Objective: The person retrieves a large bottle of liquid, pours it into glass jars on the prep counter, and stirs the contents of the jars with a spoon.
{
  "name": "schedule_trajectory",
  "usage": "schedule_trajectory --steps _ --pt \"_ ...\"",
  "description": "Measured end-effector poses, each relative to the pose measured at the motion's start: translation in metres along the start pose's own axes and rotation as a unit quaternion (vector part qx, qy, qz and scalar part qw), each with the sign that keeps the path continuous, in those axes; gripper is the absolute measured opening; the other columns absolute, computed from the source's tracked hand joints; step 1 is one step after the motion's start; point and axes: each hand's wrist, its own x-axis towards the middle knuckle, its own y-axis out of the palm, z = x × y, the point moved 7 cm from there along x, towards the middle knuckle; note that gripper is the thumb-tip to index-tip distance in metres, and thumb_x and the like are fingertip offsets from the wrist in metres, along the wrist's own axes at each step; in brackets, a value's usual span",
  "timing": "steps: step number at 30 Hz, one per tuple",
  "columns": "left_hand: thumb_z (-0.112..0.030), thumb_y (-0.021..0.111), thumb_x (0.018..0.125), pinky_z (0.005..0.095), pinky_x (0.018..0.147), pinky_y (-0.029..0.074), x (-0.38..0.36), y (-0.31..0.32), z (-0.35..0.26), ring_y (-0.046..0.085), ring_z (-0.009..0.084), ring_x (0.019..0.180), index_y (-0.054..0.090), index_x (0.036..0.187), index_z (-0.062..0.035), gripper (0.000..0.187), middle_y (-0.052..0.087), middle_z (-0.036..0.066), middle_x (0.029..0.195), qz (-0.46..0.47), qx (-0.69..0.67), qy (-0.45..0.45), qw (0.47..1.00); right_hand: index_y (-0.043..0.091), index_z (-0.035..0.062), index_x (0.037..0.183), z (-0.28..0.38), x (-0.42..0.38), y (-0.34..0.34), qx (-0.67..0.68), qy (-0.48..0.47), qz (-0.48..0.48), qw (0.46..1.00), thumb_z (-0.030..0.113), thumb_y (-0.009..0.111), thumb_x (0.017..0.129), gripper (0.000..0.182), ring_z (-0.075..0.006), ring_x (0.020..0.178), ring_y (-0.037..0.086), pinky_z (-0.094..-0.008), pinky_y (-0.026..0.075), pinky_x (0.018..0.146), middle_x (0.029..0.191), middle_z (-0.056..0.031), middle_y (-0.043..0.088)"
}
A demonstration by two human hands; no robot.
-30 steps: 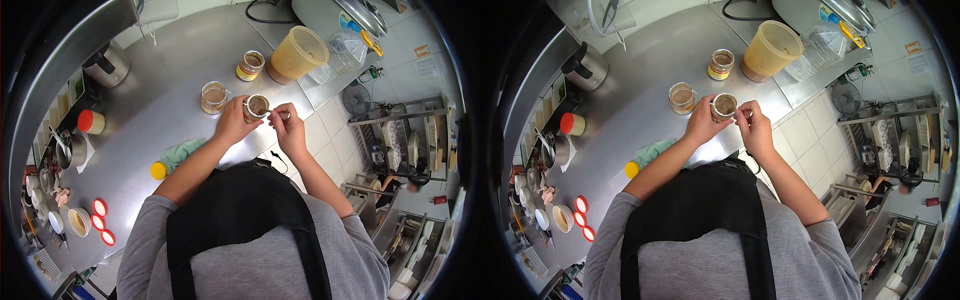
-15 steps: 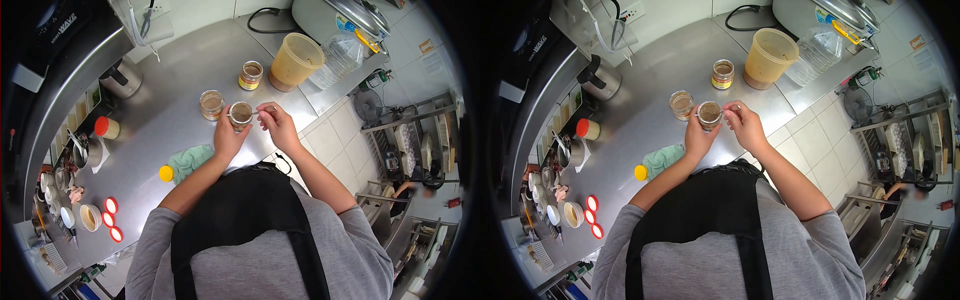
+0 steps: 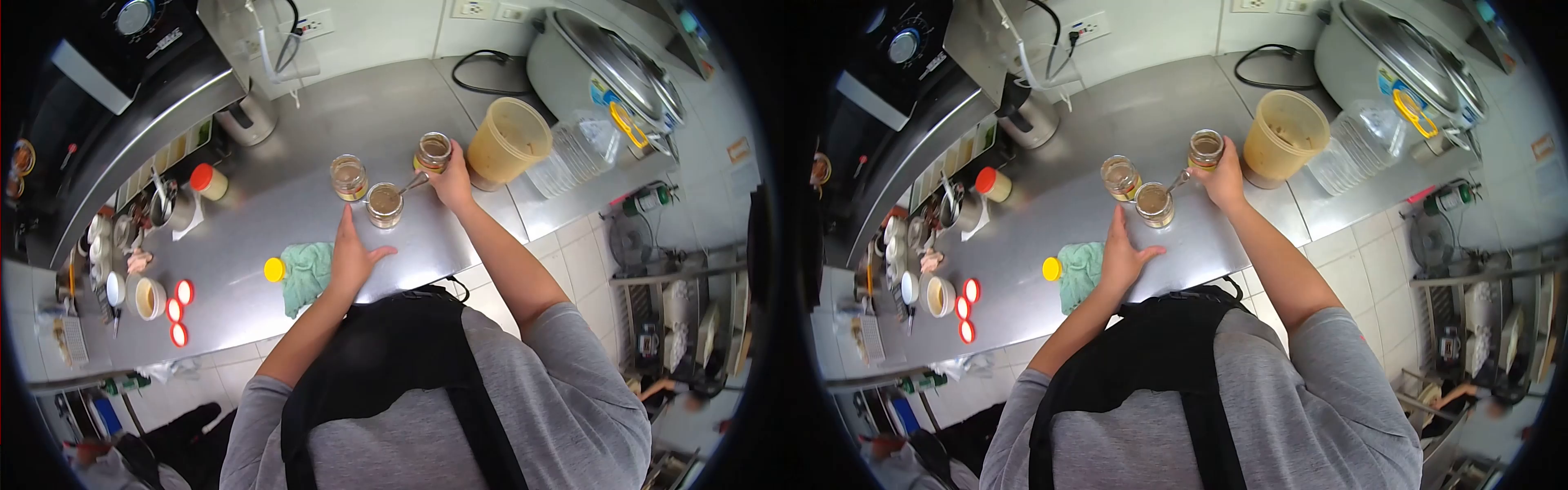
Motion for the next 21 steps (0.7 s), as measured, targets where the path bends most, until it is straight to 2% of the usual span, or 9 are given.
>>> schedule_trajectory --steps 1,3,4,7,10,14,16,18,21 --pt "-0.037 0.091 0.060 0.0432 0.102 0.044 -0.006 -0.016 -0.005 0.053 0.0417 0.120 0.034 0.145 0.0030 0.110 0.050 0.027 0.135 -0.008 0.008 -0.009 1.000 0.036 -0.0019 0.140 0.001 0.006 0.005 0.008 -0.004 0.011 1.000 0.017 0.088 0.070 0.090 -0.0303 0.119 0.058 -0.0379 0.048 0.099 0.131 -0.0209 0.055" --pt "-0.034 0.090 0.062 0.0420 0.100 0.044 -0.021 -0.046 -0.021 0.054 0.0410 0.114 0.040 0.142 -0.0009 0.100 0.052 0.025 0.128 0.005 0.218 0.044 0.975 0.040 -0.0015 0.136 -0.005 0.012 0.011 0.032 0.050 0.053 0.997 0.017 0.088 0.070 0.084 -0.0293 0.117 0.060 -0.0375 0.048 0.098 0.127 -0.0186 0.059" --pt "-0.034 0.090 0.062 0.0420 0.100 0.044 -0.029 -0.054 -0.013 0.054 0.0410 0.114 0.040 0.142 -0.0009 0.100 0.052 0.025 0.128 0.003 0.225 0.035 0.974 0.043 -0.0012 0.131 0.000 0.011 0.009 0.030 0.054 0.064 0.996 0.017 0.088 0.071 0.077 -0.0280 0.114 0.061 -0.0367 0.049 0.097 0.122 -0.0157 0.062" --pt "-0.026 0.089 0.066 0.0413 0.092 0.047 -0.044 -0.069 0.021 0.058 0.0378 0.101 0.057 0.124 -0.0027 0.071 0.057 0.021 0.112 0.003 0.240 -0.057 0.969 0.043 -0.0001 0.131 -0.008 0.002 0.004 0.087 0.020 0.057 0.994 0.017 0.087 0.072 0.075 -0.0265 0.113 0.062 -0.0356 0.049 0.096 0.121 -0.0148 0.062" --pt "-0.010 0.082 0.070 0.0429 0.078 0.048 -0.034 -0.060 0.040 0.060 0.0355 0.086 0.062 0.086 0.0013 0.028 0.061 0.017 0.092 0.075 0.120 -0.163 0.976 0.043 0.0019 0.133 0.006 -0.021 -0.023 0.104 0.008 0.114 0.988 0.016 0.086 0.073 0.075 -0.0246 0.114 0.061 -0.0353 0.048 0.097 0.120 -0.0138 0.062" --pt "-0.005 0.079 0.071 0.0382 0.077 0.049 -0.024 -0.051 0.053 0.062 0.0298 0.083 0.064 0.086 0.0009 0.022 0.061 0.013 0.092 0.079 0.064 -0.195 0.975 0.041 0.0027 0.136 0.009 -0.057 -0.043 0.090 0.025 0.203 0.975 0.016 0.086 0.073 0.079 -0.0240 0.118 0.059 -0.0355 0.046 0.100 0.123 -0.0139 0.061" --pt "0.001 0.074 0.073 0.0315 0.077 0.049 -0.027 -0.041 0.068 0.061 0.0211 0.082 0.065 0.087 0.0002 0.017 0.061 0.008 0.092 0.063 -0.104 -0.264 0.957 0.040 0.0030 0.137 0.002 -0.070 -0.043 0.083 0.032 0.227 0.970 0.016 0.087 0.072 0.081 -0.0244 0.119 0.058 -0.0356 0.046 0.101 0.125 -0.0141 0.060" --pt "0.003 0.072 0.073 0.0292 0.078 0.049 -0.029 -0.039 0.074 0.060 0.0182 0.083 0.066 0.088 -0.0002 0.016 0.060 0.006 0.092 0.064 -0.155 -0.284 0.944 0.036 0.0030 0.143 0.000 -0.077 -0.041 0.056 0.020 0.268 0.962 0.019 0.088 0.071 0.091 -0.0272 0.124 0.055 -0.0374 0.045 0.103 0.132 -0.0150 0.056" --pt "0.007 0.068 0.072 0.0270 0.081 0.048 -0.028 -0.035 0.072 0.059 0.0161 0.088 0.069 0.088 -0.0009 0.018 0.059 0.004 0.094 0.061 -0.209 -0.293 0.931 0.031 0.0024 0.147 0.011 -0.075 -0.058 0.059 -0.025 0.245 0.968 0.020 0.088 0.071 0.097 -0.0292 0.127 0.052 -0.0388 0.045 0.104 0.136 -0.0162 0.053"
